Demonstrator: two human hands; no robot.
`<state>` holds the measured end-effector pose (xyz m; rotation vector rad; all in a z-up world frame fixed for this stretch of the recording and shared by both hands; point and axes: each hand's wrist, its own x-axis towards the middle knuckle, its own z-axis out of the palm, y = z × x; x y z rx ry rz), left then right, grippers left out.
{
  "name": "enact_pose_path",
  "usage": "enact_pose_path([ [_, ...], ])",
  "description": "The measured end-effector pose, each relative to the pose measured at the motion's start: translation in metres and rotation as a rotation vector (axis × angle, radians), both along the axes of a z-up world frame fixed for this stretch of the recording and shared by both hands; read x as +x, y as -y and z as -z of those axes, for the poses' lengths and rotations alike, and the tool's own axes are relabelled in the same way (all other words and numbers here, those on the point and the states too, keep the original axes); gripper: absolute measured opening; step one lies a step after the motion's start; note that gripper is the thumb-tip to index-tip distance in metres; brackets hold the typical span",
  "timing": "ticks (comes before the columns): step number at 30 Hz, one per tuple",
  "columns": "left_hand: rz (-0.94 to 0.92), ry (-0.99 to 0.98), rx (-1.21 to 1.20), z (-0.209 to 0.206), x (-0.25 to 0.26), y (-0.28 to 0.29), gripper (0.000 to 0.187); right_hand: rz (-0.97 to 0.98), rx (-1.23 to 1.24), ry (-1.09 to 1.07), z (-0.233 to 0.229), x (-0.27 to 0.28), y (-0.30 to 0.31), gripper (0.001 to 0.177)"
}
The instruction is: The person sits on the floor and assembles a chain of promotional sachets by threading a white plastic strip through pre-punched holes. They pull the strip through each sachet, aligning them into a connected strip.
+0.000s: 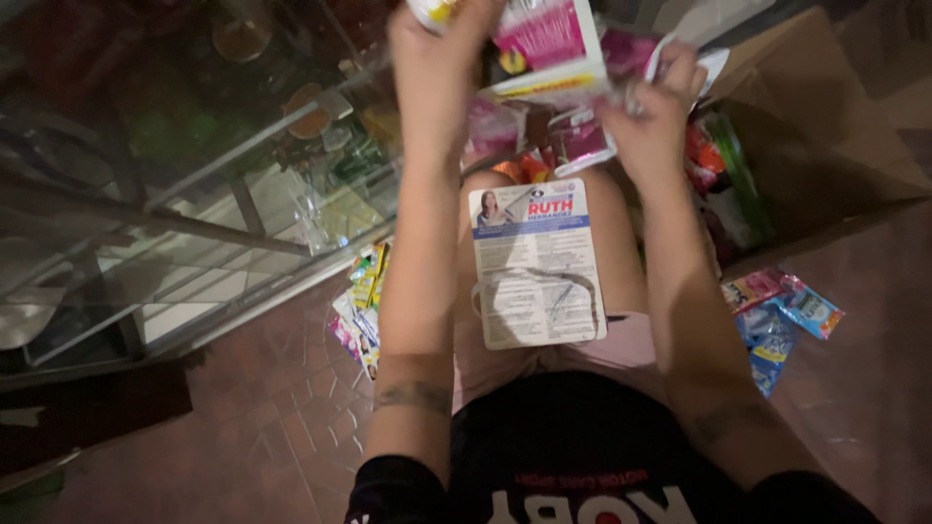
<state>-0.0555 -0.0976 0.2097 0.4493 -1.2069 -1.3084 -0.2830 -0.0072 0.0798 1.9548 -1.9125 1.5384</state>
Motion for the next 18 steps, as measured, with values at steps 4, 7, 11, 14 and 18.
enact_pose_path([
  [4, 0.296, 0.153, 0.024, 0.024, -0.020, 0.002, 0.019, 0.171, 0.428, -0.177, -0.024, -0.005, -0.028, 0.083],
  [7, 0.453, 0.150, 0.069, 0.037, -0.041, 0.002, 0.026, 0.126, 0.368, -0.421, -0.034, -0.006, -0.036, 0.074],
  [11, 0.674, 0.177, 0.200, 0.042, -0.062, 0.000, 0.024, -0.412, 0.301, 0.720, -0.015, -0.010, -0.022, 0.061],
  [14, 0.777, 0.197, 0.132, 0.042, -0.076, -0.006, 0.027, -0.327, 0.271, 0.972, 0.017, -0.021, -0.006, 0.046],
  [18, 0.638, 0.370, -0.068, 0.034, -0.090, -0.012, 0.029, -0.200, 0.039, 1.057, 0.043, -0.046, 0.005, 0.037],
])
